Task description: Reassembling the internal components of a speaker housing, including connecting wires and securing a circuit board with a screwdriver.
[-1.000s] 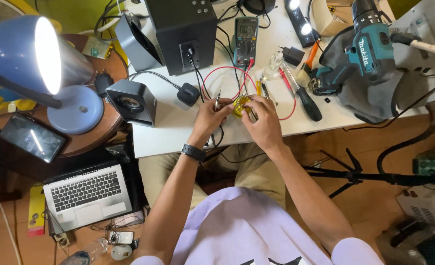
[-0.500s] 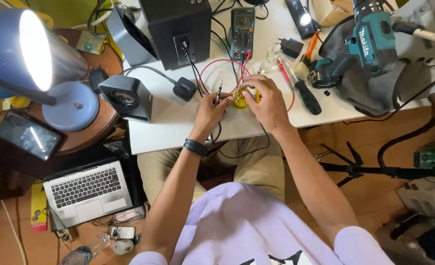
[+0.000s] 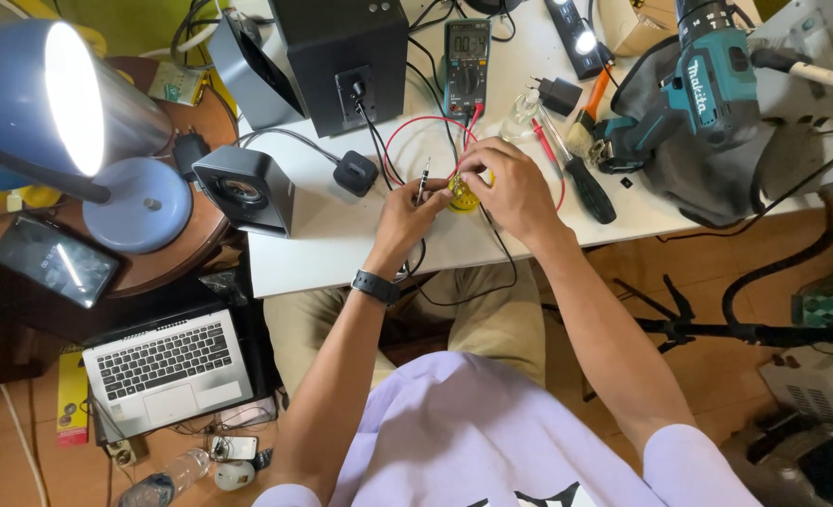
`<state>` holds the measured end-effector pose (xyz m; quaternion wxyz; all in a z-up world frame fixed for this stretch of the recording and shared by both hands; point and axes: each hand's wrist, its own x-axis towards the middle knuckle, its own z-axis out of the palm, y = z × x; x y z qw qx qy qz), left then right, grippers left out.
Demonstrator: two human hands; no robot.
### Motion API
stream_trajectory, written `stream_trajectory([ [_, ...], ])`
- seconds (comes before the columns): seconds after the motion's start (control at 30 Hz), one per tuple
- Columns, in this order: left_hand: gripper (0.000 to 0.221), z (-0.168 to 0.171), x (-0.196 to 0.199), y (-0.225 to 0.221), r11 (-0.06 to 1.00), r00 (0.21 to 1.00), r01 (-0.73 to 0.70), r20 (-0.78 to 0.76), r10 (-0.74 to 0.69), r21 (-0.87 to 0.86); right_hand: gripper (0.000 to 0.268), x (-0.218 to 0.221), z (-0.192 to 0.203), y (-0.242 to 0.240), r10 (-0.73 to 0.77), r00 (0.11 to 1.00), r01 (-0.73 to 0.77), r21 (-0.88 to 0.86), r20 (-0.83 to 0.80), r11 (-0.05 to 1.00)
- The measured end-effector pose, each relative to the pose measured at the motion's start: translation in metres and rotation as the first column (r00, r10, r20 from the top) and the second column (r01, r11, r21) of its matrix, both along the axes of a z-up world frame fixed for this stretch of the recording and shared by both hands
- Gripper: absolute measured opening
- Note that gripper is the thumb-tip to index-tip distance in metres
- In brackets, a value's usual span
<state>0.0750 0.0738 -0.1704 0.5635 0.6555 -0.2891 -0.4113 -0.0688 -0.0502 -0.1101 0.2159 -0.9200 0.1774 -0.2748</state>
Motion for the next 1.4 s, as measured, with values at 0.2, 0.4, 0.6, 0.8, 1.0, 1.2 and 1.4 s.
stream_trajectory([
  [0.2, 0.027, 0.004, -0.003, 0.001, 0.999, 0.998, -0.032, -0.057, 0.03, -0.034, 0.01, 0.0, 0.018, -0.006, 0.008, 0.998, -0.02, 0.192, 0.066, 0.981],
  [0.4, 0.054, 0.068, -0.006, 0.015, 0.979, 0.96, -0.073, -0.279, 0.017, -0.192, 0.01, 0.001, 0.038, 0.002, -0.103, 0.943, -0.131, 0.638, 0.316, 0.758],
  [0.6, 0.047, 0.092, -0.006, 0.014, 0.916, 0.951, -0.012, -0.288, -0.113, -0.402, 0.03, 0.01, 0.046, 0.005, -0.108, 0.897, -0.236, 0.669, 0.43, 0.705],
  [0.8, 0.039, 0.086, -0.003, 0.009, 0.905, 0.948, -0.006, -0.289, -0.13, -0.426, 0.035, 0.016, 0.064, 0.014, -0.066, 0.929, -0.197, 0.638, 0.364, 0.745],
  [1.0, 0.035, 0.087, 0.0, 0.012, 0.911, 0.957, 0.026, -0.252, -0.141, -0.412, 0.027, 0.018, 0.082, 0.025, -0.008, 0.934, -0.227, 0.612, 0.357, 0.758],
  [1.2, 0.034, 0.069, 0.001, 0.005, 0.9, 0.966, 0.077, -0.19, -0.173, -0.43, 0.017, 0.022, 0.078, 0.023, 0.037, 0.919, -0.302, 0.64, 0.393, 0.706],
  [1.4, 0.035, 0.085, 0.004, 0.002, 0.928, 0.992, 0.118, -0.002, -0.127, -0.353, 0.016, 0.026, 0.072, 0.028, -0.161, 0.883, -0.234, 0.711, 0.441, 0.663],
])
